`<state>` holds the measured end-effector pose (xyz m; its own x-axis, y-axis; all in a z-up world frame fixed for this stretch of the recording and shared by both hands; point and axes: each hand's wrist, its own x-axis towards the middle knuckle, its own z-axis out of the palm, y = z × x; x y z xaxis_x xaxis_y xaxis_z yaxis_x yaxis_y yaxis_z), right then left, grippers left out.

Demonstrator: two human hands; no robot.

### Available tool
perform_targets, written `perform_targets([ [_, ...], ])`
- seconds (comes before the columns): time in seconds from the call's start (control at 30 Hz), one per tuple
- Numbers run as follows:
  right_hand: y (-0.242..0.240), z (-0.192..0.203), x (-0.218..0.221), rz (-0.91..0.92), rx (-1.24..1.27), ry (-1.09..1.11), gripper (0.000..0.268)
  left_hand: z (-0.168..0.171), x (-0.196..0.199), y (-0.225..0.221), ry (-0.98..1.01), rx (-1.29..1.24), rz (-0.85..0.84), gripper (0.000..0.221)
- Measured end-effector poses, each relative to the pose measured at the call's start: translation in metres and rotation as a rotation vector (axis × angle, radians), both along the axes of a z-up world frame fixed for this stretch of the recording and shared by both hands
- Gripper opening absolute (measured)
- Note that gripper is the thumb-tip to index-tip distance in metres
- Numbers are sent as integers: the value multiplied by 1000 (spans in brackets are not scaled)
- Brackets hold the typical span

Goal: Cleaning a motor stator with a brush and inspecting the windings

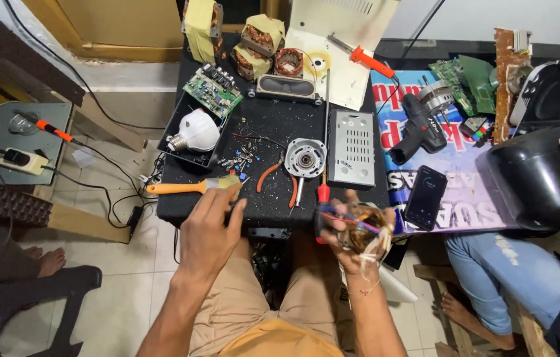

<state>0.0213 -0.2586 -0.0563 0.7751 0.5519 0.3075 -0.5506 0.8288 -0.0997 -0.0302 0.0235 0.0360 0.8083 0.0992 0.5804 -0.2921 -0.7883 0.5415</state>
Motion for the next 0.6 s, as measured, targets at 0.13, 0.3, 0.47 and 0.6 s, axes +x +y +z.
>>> perform_targets([
  [0.13,-18,-5,-1,-96,-20,13,70,-17,26,-11,5,170,37,30],
  [0.3,-27,-1,11,-213,-71,49,60,-20,50,-23,68,306,128,34],
  [0.47,-25,-1,15,-281,-145,81,59,-29,66,-31,257,488,297,45],
  [0.6,-25,-12,16,-254,-145,78,64,-29,71,-31,317,508,313,26],
])
